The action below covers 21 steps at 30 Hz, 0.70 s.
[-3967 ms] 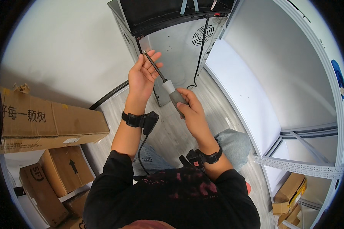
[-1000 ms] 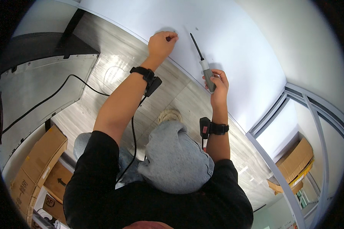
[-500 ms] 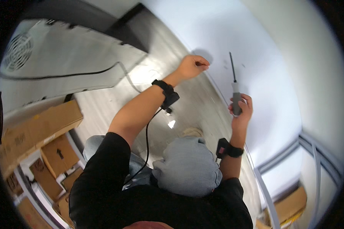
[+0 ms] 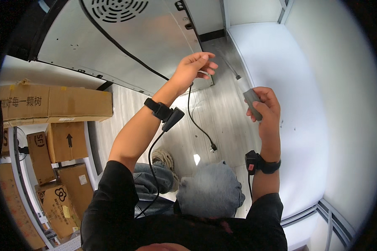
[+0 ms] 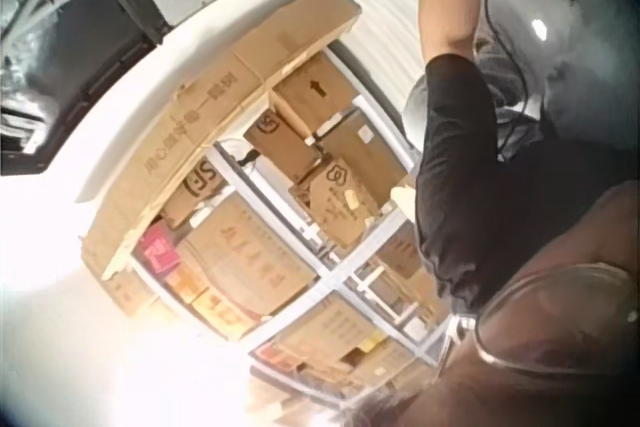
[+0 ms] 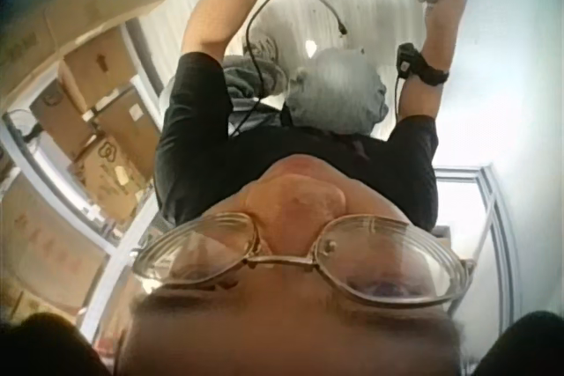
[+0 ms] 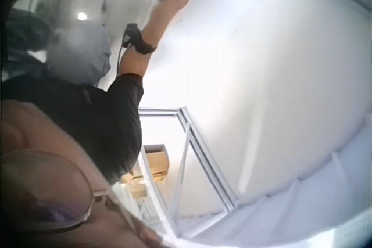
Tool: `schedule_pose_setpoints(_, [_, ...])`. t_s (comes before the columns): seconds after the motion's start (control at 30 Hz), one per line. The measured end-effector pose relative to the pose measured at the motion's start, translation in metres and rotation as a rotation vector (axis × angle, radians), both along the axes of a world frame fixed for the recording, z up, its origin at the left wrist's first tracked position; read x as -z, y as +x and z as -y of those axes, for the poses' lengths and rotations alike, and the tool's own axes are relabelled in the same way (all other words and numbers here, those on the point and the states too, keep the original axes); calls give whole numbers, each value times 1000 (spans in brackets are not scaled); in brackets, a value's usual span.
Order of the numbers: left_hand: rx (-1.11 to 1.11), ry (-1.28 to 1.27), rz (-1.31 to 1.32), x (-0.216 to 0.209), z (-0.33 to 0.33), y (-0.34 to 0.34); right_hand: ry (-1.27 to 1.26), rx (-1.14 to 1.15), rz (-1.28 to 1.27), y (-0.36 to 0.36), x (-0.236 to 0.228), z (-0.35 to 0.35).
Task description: The person uses a corded electric screwdriver to remove screws from the back panel of a black electronic device, then removes the panel to expose the internal components. The person continues to remove additional screws from the device's chassis.
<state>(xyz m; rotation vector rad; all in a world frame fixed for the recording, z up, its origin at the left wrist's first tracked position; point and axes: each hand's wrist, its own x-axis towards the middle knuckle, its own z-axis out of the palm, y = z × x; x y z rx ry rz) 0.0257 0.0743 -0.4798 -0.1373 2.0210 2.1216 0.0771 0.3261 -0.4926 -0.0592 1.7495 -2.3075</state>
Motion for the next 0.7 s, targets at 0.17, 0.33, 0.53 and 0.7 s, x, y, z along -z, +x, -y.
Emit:
schedule_pose_setpoints(0.17, [32,166,-110,-41,7,6,91,-31,-32,5,-46,18])
schedule_pose_setpoints(0.33, [-19,311,-170,-75,8,0,157,16,-77,11,-100,31])
schedule_pose_setpoints(0.53, [-58,439,-234,-104,-1,-2,115,207,-73,34,-137,69])
schedule_pose_setpoints(0.7, [-76,379,-262,-116,-1,1,24,348,-143,46,-143,103])
